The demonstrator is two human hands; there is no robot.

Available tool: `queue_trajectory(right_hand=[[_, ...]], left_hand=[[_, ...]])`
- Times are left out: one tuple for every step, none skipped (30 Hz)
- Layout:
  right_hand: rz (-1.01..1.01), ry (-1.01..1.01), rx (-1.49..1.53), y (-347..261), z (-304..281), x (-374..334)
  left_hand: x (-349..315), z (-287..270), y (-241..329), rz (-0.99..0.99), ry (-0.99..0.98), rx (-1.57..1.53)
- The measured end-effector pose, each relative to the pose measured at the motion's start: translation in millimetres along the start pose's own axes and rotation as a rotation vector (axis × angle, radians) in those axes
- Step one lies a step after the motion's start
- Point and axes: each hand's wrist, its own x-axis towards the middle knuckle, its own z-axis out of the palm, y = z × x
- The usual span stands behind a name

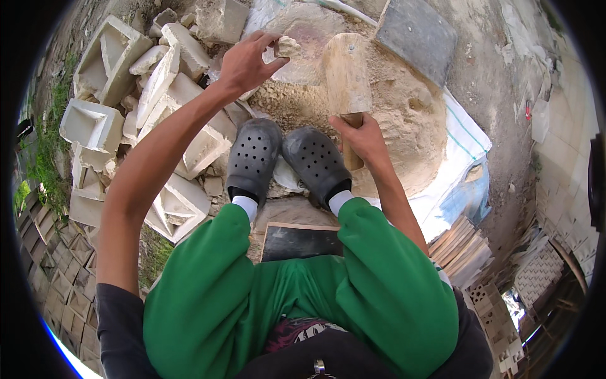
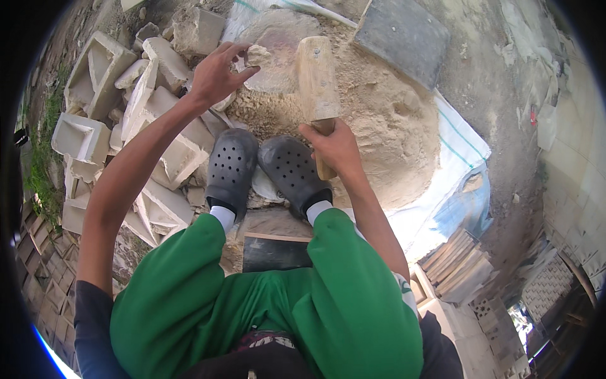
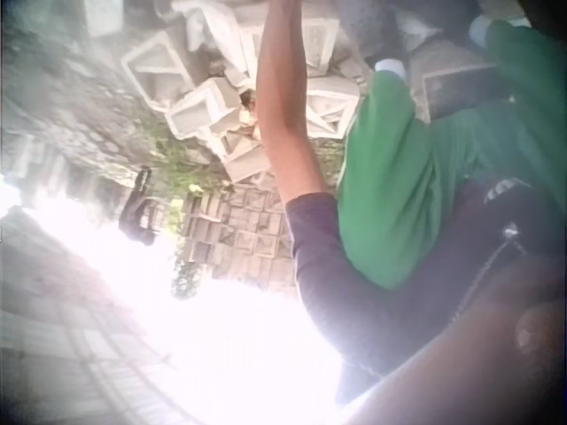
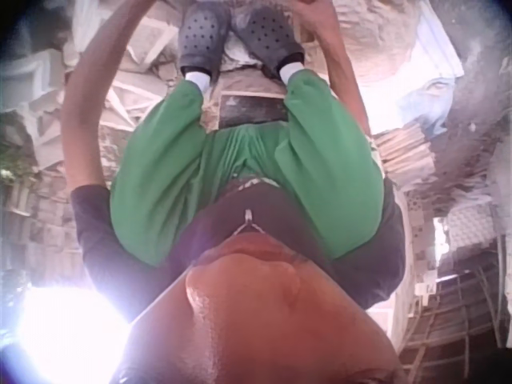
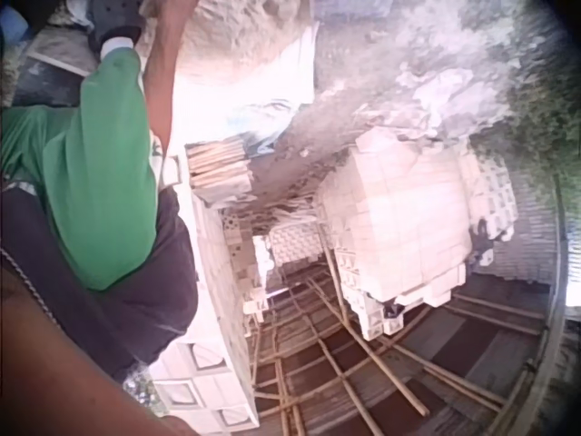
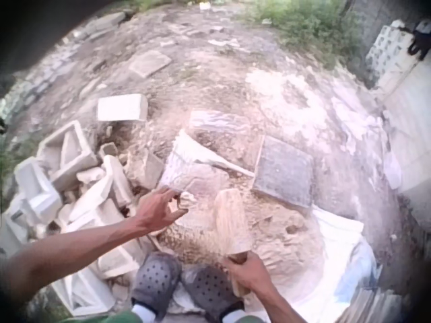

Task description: The person repeatedly strikes a small stone with a wooden mallet to break it into smaller pieces. The person holds the stone with the left hand and swings the mallet with the right hand, occasionally repositioning the stone on a tarp.

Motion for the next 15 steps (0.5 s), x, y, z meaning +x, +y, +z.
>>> queue_trajectory(right_hand=[[-0.003, -0.011, 0.011, -1.0, 0.9, -1.1], [0.004, -0.020, 0.042, -1.4, 1.9, -1.8], [0.011, -0.027, 0.075, -1.1, 1.8, -1.8], [0.018, -0.035, 0.107, -0.5, 1.9, -1.7], [0.025, -0.047, 0.160, 1.7, 2.6, -1.6], [0.034, -0.053, 0.215, 4.5, 3.7, -2.6], [0.043, -0.059, 0.271, 6.1, 4.6, -3.5], [0.056, -0.066, 0.330, 6.7, 6.6, -4.4], [0.070, -0.073, 0.390, 5.9, 10.4, -6.1], [0.084, -0.080, 0.451, 5.1, 11.9, -6.6], [0.079, -0.083, 0.434, 6.5, 11.5, -4.7], [0.075, -0.087, 0.416, 8.7, 11.7, -2.4], [0.071, -0.090, 0.398, 9.7, 11.3, -0.8], [0.061, -0.072, 0.339, 9.6, 9.4, -0.3], [0.050, -0.055, 0.279, 5.6, 7.4, -1.0]], left_hand=[[0.2, 10.4, 1.9, 0.018, 0.006, 0.028], [-1.3, 19.2, 2.4, 0.034, 0.013, 0.057], [-3.2, 25.3, 5.0, 0.014, 0.028, 0.076], [-6.0, 29.1, 5.5, 0.003, 0.027, 0.069], [-10.6, 32.6, 6.2, -0.008, 0.026, 0.061], [-13.1, 32.8, 9.3, -0.012, 0.022, 0.051], [-14.7, 31.0, 10.4, -0.030, -0.001, 0.021], [-13.6, 28.2, 9.5, -0.026, 0.014, -0.013], [-13.6, 26.1, 6.2, -0.021, 0.027, -0.047], [-13.2, 24.0, 3.1, -0.015, 0.039, -0.081], [-11.2, 21.6, -0.5, 0.025, 0.034, -0.077], [-9.3, 19.4, -4.7, 0.063, 0.029, -0.073], [-7.8, 18.6, -7.1, 0.101, 0.025, -0.070], [-7.2, 19.3, -7.8, 0.086, 0.015, -0.074], [-6.6, 18.6, -7.4, 0.070, 0.006, -0.078]])
